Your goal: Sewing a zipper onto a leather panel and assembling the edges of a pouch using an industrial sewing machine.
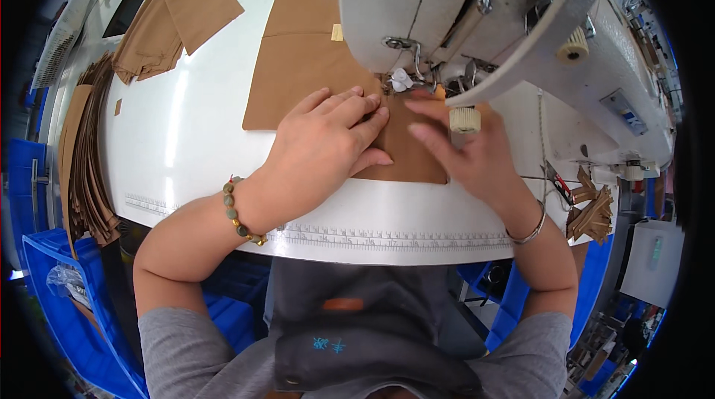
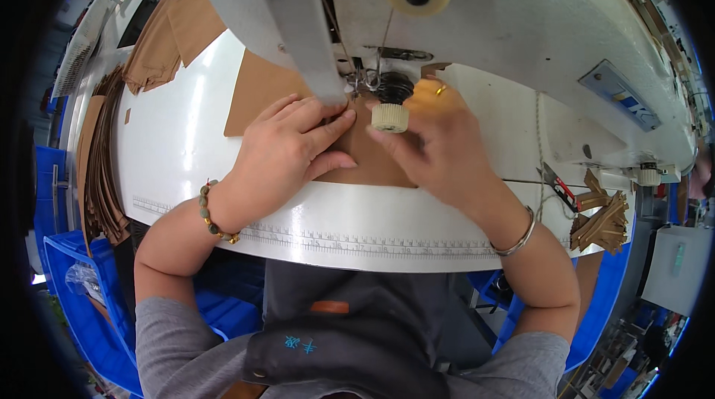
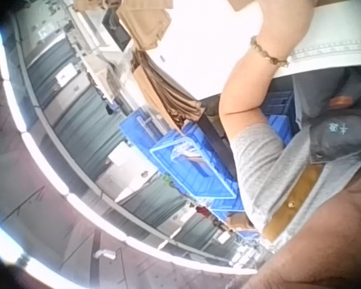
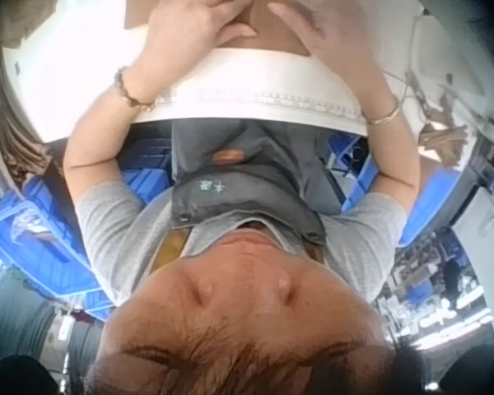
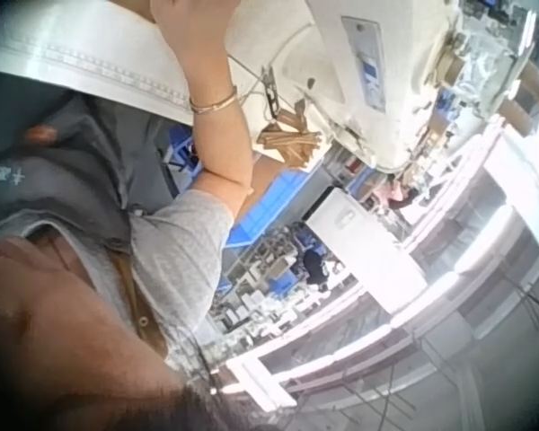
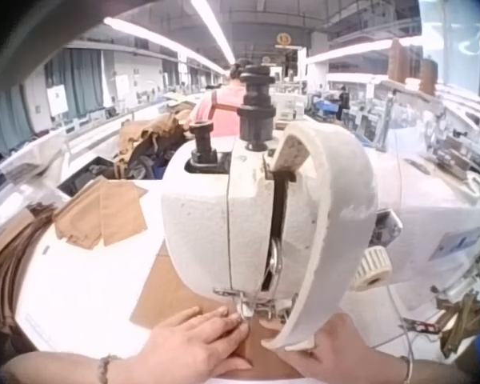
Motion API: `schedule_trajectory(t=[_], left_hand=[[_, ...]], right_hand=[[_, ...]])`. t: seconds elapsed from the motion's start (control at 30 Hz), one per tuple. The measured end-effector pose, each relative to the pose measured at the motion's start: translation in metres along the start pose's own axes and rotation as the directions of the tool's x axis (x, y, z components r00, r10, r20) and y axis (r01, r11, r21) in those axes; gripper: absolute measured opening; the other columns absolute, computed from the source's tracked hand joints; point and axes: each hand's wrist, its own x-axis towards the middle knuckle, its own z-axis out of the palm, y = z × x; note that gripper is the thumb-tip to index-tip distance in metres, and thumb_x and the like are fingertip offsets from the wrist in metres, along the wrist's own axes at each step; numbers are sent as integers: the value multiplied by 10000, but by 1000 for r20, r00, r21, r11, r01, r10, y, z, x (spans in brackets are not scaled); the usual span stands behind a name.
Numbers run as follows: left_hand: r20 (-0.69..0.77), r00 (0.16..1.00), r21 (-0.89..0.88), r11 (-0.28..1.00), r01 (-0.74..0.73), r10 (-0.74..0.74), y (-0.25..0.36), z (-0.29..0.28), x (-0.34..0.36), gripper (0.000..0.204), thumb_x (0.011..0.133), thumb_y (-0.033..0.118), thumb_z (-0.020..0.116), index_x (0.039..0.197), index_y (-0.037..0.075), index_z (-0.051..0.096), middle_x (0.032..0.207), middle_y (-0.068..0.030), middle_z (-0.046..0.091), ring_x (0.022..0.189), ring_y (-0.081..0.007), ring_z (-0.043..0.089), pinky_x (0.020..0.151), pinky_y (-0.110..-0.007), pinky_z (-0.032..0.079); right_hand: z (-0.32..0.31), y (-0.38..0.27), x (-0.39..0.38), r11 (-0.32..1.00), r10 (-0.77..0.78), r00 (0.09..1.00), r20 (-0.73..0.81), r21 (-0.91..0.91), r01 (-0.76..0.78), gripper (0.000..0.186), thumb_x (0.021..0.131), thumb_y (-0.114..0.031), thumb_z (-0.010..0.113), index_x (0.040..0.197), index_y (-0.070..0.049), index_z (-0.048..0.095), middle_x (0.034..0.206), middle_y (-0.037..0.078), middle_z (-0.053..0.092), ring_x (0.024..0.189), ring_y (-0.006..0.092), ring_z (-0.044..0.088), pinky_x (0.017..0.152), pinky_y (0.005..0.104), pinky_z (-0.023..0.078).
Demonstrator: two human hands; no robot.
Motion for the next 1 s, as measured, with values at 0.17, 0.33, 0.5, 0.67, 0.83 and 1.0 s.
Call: schedule_trajectory(t=[0.17,0.33,0.5,0.67,0.83,1.0], left_hand=[[-4,1000,-17,1000,-6,6,-1,0,2,544,808,379,796,1235,46,747,1201,-71,720,1020,-259,684,1043,-445,518],[-5,1000,14,1000,-1,1,-2,3,5,553,822,388,794,1251,43,744,1218,-77,723,1039,-259,678,1045,-454,512],[-9,1000,43,999,6,-5,-3,3,7,555,834,392,791,1263,44,742,1223,-80,726,1072,-257,680,1043,-443,510],[54,998,41,999,14,-17,-4,2,6,533,892,430,739,1260,45,733,1288,-77,697,1247,-244,652,1073,-477,490],[24,1000,63,998,5,-7,-4,3,5,539,864,426,759,1254,53,745,1266,-80,712,1171,-254,672,1058,-459,499],[1,1000,82,996,21,-21,-2,6,5,546,845,412,780,1248,44,750,1252,-88,720,1103,-264,687,1052,-459,504]], right_hand=[[15,-13,-4,738,-209,970,125,-631,240,396,901,-311,761,1220,-78,742,1208,112,734,1152,348,640,1140,540,421],[14,-7,0,712,-215,969,124,-659,242,344,894,-301,762,1153,-74,753,1141,96,742,1189,328,635,1146,525,423],[14,-6,1,725,-214,971,109,-648,232,273,892,-298,762,1051,-76,779,1122,99,743,1207,324,627,1151,521,421],[14,-3,0,725,-212,969,128,-645,243,246,898,-298,758,1000,-77,791,1112,104,742,1226,325,617,1157,529,414],[13,-3,0,746,-200,971,128,-623,236,257,899,-300,758,1024,-77,786,1116,109,737,1229,332,613,1161,535,405],[11,-19,7,713,-224,965,140,-651,260,254,894,-283,765,1056,-88,769,1143,98,727,1195,316,627,1140,523,423]])
